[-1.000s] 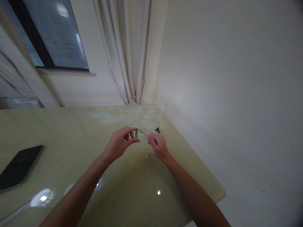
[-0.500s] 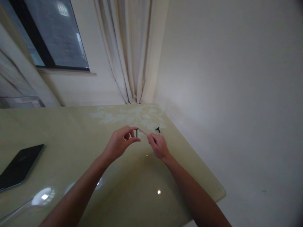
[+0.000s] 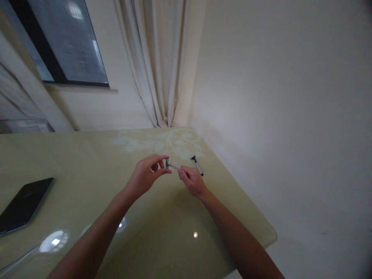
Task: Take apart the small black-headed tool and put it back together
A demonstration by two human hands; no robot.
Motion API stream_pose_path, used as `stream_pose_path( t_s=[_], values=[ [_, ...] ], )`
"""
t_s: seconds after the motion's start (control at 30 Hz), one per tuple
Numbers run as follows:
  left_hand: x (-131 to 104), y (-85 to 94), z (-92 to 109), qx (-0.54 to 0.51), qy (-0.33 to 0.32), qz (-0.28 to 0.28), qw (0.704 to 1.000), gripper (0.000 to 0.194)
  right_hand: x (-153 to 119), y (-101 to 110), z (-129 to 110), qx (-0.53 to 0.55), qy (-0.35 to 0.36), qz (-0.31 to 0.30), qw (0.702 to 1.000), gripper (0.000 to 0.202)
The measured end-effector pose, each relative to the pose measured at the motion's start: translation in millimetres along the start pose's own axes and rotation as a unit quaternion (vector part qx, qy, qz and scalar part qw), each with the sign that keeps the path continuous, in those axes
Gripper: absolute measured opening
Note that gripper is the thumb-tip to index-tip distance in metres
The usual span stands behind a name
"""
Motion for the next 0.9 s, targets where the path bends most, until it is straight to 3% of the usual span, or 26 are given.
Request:
stream_pose_path(
  t_s=[0.07, 0.23, 0.33, 0.5, 0.6, 0.77, 0.9],
  values=[
    [0.3, 1.2, 0.1, 0.006, -0.002, 0.003, 1.000, 0.038, -1.0, 4.1, 2.2, 0.004, -0.009, 0.019, 1.000, 0.049],
    [0.4, 3.5, 2.9, 0.015, -0.009, 0.001, 1.000, 0.039, 0.4, -0.1, -3.6, 0.004, 0.020, -0.013, 1.000, 0.047],
    [-0.1, 6.6, 6.8, 0.020, -0.014, 0.005, 1.000, 0.039, -1.3, 6.6, -1.9, 0.000, 0.006, 0.024, 1.000, 0.048],
    [0.2, 7.4, 12.3, 0.021, -0.025, -0.005, 0.999, 0.037, -0.4, 2.4, -6.7, 0.006, 0.032, 0.003, 0.999, 0.048],
    [0.3, 7.3, 13.7, 0.022, -0.029, -0.006, 0.999, 0.037, -1.4, 7.4, -4.6, 0.001, 0.019, 0.031, 0.999, 0.048],
    [0.5, 5.4, 15.8, 0.021, -0.030, -0.018, 0.999, 0.034, -0.1, 2.7, -10.3, -0.012, 0.041, 0.005, 0.999, 0.047],
    [0.0, 4.5, 17.7, 0.025, -0.035, -0.024, 0.999, 0.033, -1.2, 8.7, -5.9, -0.014, 0.013, 0.040, 0.999, 0.047]
  ],
)
Point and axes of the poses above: each hand's wrist, its own x-axis towards the middle knuckle, its own y-axis out of the back of the hand, z = x × y, the point moved 9 cm from there along x, towards the middle knuckle, and after that the axes turned 14 degrees about -z, right-handed, at the moved point
